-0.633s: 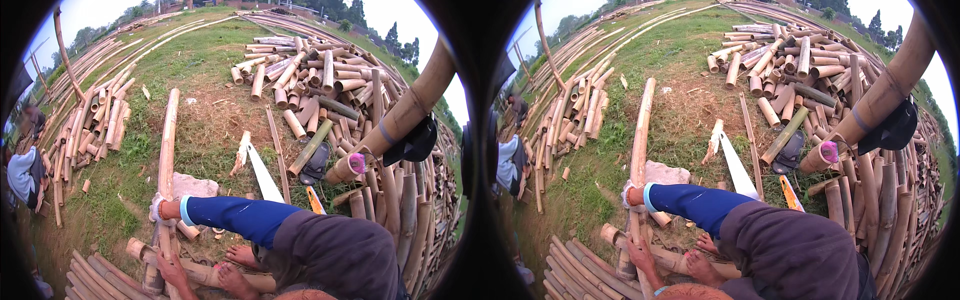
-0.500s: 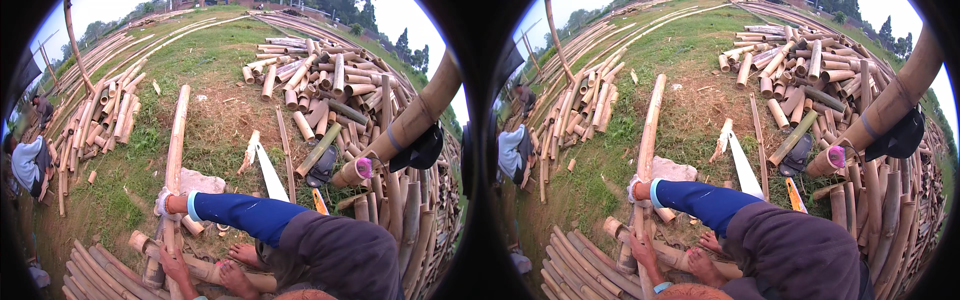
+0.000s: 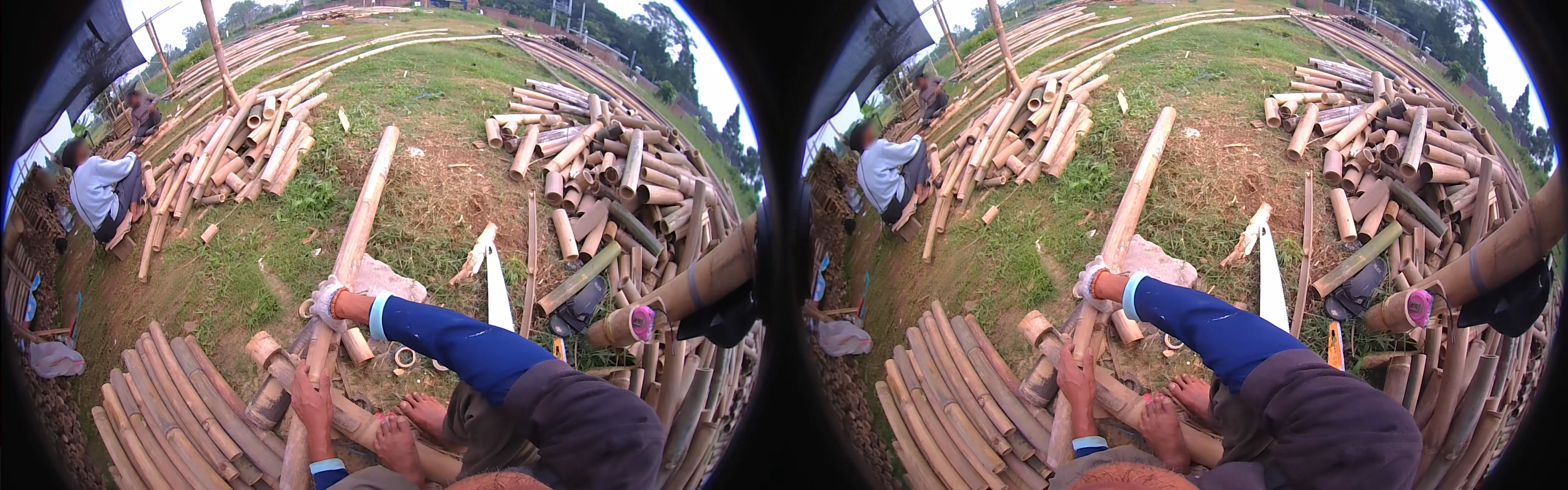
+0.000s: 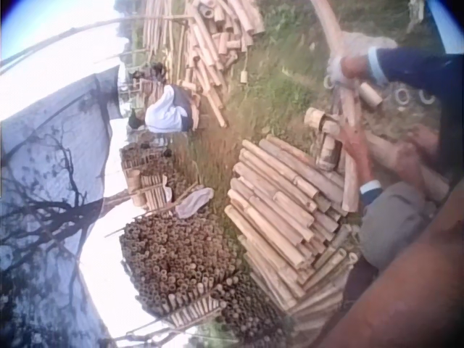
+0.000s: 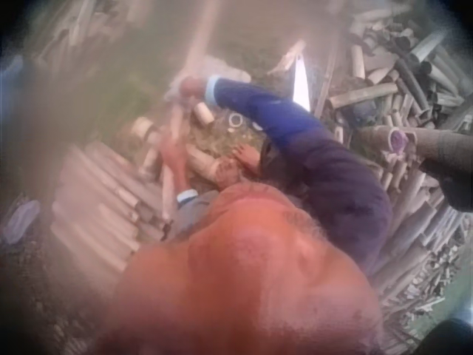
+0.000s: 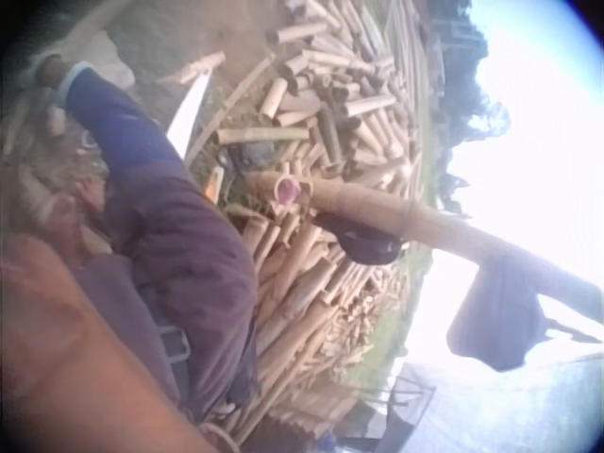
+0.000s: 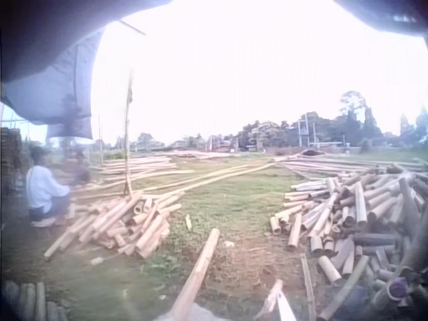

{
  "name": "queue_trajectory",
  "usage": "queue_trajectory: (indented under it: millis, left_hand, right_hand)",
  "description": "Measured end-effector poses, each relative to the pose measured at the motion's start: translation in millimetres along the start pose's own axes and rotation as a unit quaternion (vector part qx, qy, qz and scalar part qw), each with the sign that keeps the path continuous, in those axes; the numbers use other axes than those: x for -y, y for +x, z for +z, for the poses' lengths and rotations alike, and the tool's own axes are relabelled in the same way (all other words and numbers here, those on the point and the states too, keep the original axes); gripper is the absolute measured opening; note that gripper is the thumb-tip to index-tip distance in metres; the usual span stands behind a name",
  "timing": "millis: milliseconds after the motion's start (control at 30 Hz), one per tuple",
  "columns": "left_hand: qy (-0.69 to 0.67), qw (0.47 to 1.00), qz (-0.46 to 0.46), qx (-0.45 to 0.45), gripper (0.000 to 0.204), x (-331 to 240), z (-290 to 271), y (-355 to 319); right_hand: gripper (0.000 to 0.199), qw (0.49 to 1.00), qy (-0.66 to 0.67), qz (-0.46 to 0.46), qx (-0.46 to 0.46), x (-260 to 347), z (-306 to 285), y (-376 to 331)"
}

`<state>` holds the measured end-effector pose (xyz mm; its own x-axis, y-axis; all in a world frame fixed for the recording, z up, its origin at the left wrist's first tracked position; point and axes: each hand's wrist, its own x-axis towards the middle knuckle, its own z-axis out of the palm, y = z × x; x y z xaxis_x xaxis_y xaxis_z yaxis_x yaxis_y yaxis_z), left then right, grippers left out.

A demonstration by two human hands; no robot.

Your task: The person sits on the ground and uses a hand saw to cut long bamboo poles into shorter sections. They position each pole on a wooden support, saw through it, and then place the cut pieces into a nearby stack.

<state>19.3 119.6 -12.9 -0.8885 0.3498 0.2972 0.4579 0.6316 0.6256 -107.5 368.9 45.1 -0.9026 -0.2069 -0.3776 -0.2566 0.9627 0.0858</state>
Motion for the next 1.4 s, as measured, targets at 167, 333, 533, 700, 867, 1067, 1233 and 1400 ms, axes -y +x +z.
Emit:
queue_trajectory:
  millis: [167, 333, 533, 700, 867, 1067, 1233, 1400]
  left_hand:
    - [-0.004, 1.0, -0.001, -0.004, 0.052, 2.8, 0.2, -1.0]
    - [0.007, 1.0, 0.005, -0.008, 0.054, 2.7, -0.4, 0.6]
    - [-0.004, 1.0, 0.005, -0.007, 0.053, 0.7, -2.3, 0.5]
    - [0.001, 1.0, 0.017, -0.012, 0.053, 1.1, -5.5, 0.2]
    - [-0.005, 1.0, 0.024, -0.009, 0.055, -0.3, -2.2, 0.9]
    - [-0.002, 1.0, 0.01, -0.005, 0.057, 0.5, -4.4, 0.3]
    - [-0.002, 1.0, 0.009, -0.004, 0.058, -2.2, -4.5, 0.3]
    - [-0.003, 1.0, 0.003, -0.004, 0.055, -4.7, -5.0, 0.5]
  right_hand:
    - [0.076, 1.0, 0.008, -0.006, -0.007, 0.2, -2.0, -1.5]
    - [0.075, 1.0, 0.002, -0.009, -0.003, -0.9, -1.3, -2.4]
    - [0.078, 1.0, -0.005, -0.009, -0.009, -0.9, -2.6, -4.7]
    - [0.075, 1.0, -0.002, -0.013, 0.014, 3.9, -15.5, -11.9]
    - [0.082, 1.0, -0.006, -0.014, -0.014, -3.4, 0.0, -6.3]
    - [0.08, 1.0, -0.004, -0.02, -0.024, -2.2, 0.1, -2.7]
    - [0.079, 0.999, -0.011, -0.017, -0.028, -3.0, 2.6, -2.4]
    - [0.077, 0.999, -0.011, -0.019, -0.031, -3.3, 3.1, -2.4]
